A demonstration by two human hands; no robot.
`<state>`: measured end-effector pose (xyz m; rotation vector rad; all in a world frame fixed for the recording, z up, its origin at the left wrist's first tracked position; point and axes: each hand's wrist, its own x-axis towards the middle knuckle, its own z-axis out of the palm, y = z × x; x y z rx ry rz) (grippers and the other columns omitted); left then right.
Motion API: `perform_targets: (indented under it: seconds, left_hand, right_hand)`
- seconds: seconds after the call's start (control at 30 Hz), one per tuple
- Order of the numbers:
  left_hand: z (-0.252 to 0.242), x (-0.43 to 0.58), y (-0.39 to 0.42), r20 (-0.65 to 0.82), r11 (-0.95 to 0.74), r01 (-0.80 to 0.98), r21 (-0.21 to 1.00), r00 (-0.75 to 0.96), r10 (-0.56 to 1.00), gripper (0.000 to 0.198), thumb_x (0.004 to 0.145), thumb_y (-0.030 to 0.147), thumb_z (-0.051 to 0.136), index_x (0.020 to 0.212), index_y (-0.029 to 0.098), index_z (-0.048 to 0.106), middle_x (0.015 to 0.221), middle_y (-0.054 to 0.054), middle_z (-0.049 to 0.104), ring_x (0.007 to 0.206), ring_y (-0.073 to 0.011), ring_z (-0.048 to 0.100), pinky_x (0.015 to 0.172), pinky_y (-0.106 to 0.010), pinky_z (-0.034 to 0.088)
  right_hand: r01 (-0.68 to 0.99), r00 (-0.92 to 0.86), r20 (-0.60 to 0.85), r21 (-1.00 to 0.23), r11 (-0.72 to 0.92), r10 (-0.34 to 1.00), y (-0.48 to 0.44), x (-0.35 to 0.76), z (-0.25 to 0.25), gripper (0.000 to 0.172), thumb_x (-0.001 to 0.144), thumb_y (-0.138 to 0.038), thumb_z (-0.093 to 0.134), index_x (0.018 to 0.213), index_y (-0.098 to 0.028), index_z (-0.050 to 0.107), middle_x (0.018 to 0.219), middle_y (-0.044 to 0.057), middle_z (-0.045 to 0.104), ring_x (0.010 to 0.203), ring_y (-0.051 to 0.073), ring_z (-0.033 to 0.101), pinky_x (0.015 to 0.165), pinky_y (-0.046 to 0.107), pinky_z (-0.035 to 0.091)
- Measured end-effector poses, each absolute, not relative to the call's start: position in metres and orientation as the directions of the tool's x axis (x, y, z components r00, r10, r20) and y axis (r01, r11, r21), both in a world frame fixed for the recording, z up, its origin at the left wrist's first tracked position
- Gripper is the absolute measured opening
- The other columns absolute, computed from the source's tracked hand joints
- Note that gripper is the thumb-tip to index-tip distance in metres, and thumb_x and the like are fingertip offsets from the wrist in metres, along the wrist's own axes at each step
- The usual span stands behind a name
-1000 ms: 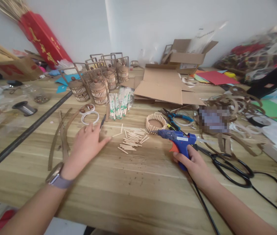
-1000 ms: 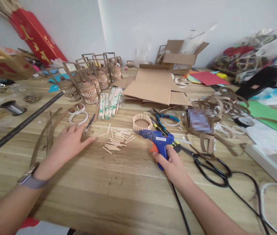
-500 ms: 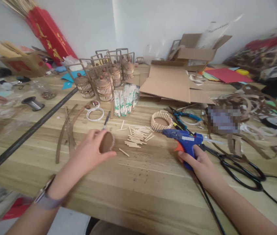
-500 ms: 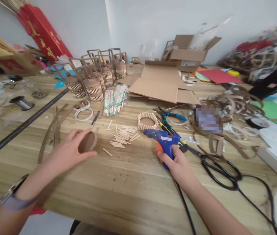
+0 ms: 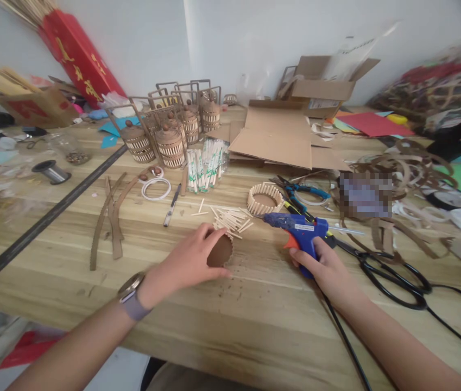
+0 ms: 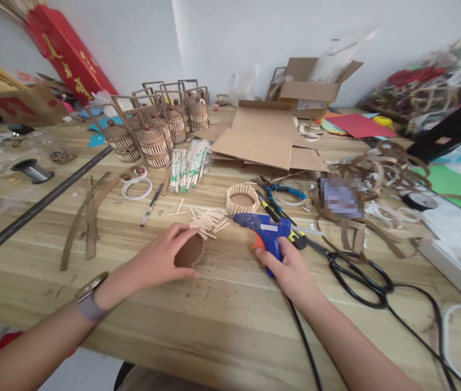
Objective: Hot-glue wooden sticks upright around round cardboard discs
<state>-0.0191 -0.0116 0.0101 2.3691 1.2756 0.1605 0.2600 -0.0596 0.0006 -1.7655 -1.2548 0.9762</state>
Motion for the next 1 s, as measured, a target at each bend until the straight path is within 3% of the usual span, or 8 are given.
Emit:
perform_targets:
  seconds: [0.1, 0.23, 0.33, 0.5, 0.7, 0.77, 0.83, 1.0]
  left_hand:
    - [0.011, -0.007, -0.001, -0.042, -0.479, 0.74, 0.471, 0.562, 0.826, 0.086, 0.076, 0.05, 0.076, 0.146, 0.022, 0.035, 0.139, -0.017, 0.044, 0.123, -0.0341, 0.053, 0.103, -0.049, 0.045]
    - [0.017, -0.009, -0.021, 0.081, -0.577, 0.707, 0.409, 0.601, 0.795, 0.089, 0.073, 0.046, 0.08, 0.145, 0.023, 0.035, 0.142, -0.018, 0.043, 0.132, -0.0374, 0.044, 0.109, -0.055, 0.039]
    - [0.02, -0.02, -0.051, -0.011, -0.684, 0.58, 0.443, 0.766, 0.642, 0.085, 0.075, 0.052, 0.076, 0.145, 0.024, 0.037, 0.142, -0.017, 0.045, 0.127, -0.035, 0.05, 0.106, -0.052, 0.044]
    - [0.008, -0.03, -0.061, -0.085, -0.72, 0.552, 0.42, 0.814, 0.574, 0.081, 0.07, 0.049, 0.082, 0.138, 0.019, 0.048, 0.142, -0.02, 0.047, 0.129, -0.0365, 0.049, 0.107, -0.051, 0.045]
    - [-0.008, -0.014, -0.015, 0.031, -0.769, 0.501, 0.397, 0.83, 0.556, 0.073, 0.083, 0.053, 0.069, 0.141, 0.016, 0.045, 0.153, -0.019, 0.038, 0.144, -0.0366, 0.03, 0.118, -0.055, 0.028]
    - [-0.009, -0.01, -0.008, 0.04, -0.76, 0.505, 0.408, 0.822, 0.568, 0.07, 0.087, 0.042, 0.066, 0.146, 0.017, 0.037, 0.155, -0.016, 0.037, 0.146, -0.0336, 0.026, 0.119, -0.054, 0.026]
    - [-0.009, -0.01, -0.007, 0.047, -0.73, 0.538, 0.422, 0.791, 0.61, 0.076, 0.085, 0.036, 0.068, 0.15, 0.018, 0.031, 0.157, -0.016, 0.032, 0.147, -0.0334, 0.024, 0.118, -0.054, 0.027]
    - [-0.007, -0.014, -0.014, 0.072, -0.611, 0.657, 0.442, 0.653, 0.754, 0.104, 0.067, 0.05, 0.083, 0.15, 0.023, 0.028, 0.152, -0.019, 0.037, 0.139, -0.0379, 0.036, 0.114, -0.058, 0.031]
  right_hand:
    - [0.376, 0.231, -0.167, -0.893, -0.246, 0.958, -0.06, 0.26, 0.0, 0.032, 0.067, -0.052, 0.066, 0.069, -0.025, 0.049, 0.055, -0.004, 0.052, 0.053, 0.016, 0.048, 0.05, 0.028, 0.039]
    - [0.371, 0.231, -0.178, -0.893, -0.256, 0.956, -0.06, 0.259, 0.0, 0.032, 0.068, -0.053, 0.065, 0.072, -0.024, 0.05, 0.056, -0.005, 0.051, 0.053, 0.015, 0.047, 0.05, 0.027, 0.038]
    - [0.389, 0.229, -0.171, -0.886, -0.251, 0.958, -0.061, 0.259, 0.002, 0.032, 0.068, -0.052, 0.065, 0.07, -0.025, 0.049, 0.055, -0.005, 0.05, 0.052, 0.015, 0.045, 0.05, 0.027, 0.038]
    - [0.411, 0.226, -0.149, -0.882, -0.233, 0.963, -0.06, 0.258, 0.002, 0.031, 0.068, -0.052, 0.064, 0.067, -0.025, 0.047, 0.055, -0.004, 0.051, 0.053, 0.016, 0.046, 0.05, 0.028, 0.038]
    - [0.408, 0.243, -0.157, -0.879, -0.247, 0.957, -0.059, 0.258, 0.002, 0.033, 0.066, -0.054, 0.063, 0.07, -0.025, 0.049, 0.054, -0.006, 0.049, 0.052, 0.015, 0.045, 0.05, 0.028, 0.036]
    - [0.423, 0.238, -0.156, -0.872, -0.247, 0.959, -0.059, 0.257, 0.004, 0.033, 0.067, -0.054, 0.063, 0.07, -0.025, 0.049, 0.055, -0.005, 0.05, 0.052, 0.015, 0.045, 0.051, 0.028, 0.036]
    - [0.437, 0.23, -0.151, -0.867, -0.24, 0.962, -0.059, 0.256, 0.005, 0.032, 0.068, -0.053, 0.062, 0.069, -0.025, 0.048, 0.055, -0.005, 0.051, 0.053, 0.015, 0.045, 0.051, 0.028, 0.036]
    - [0.445, 0.223, -0.158, -0.861, -0.244, 0.962, -0.061, 0.257, 0.005, 0.03, 0.069, -0.052, 0.062, 0.07, -0.025, 0.047, 0.055, -0.005, 0.053, 0.054, 0.016, 0.048, 0.052, 0.029, 0.039]
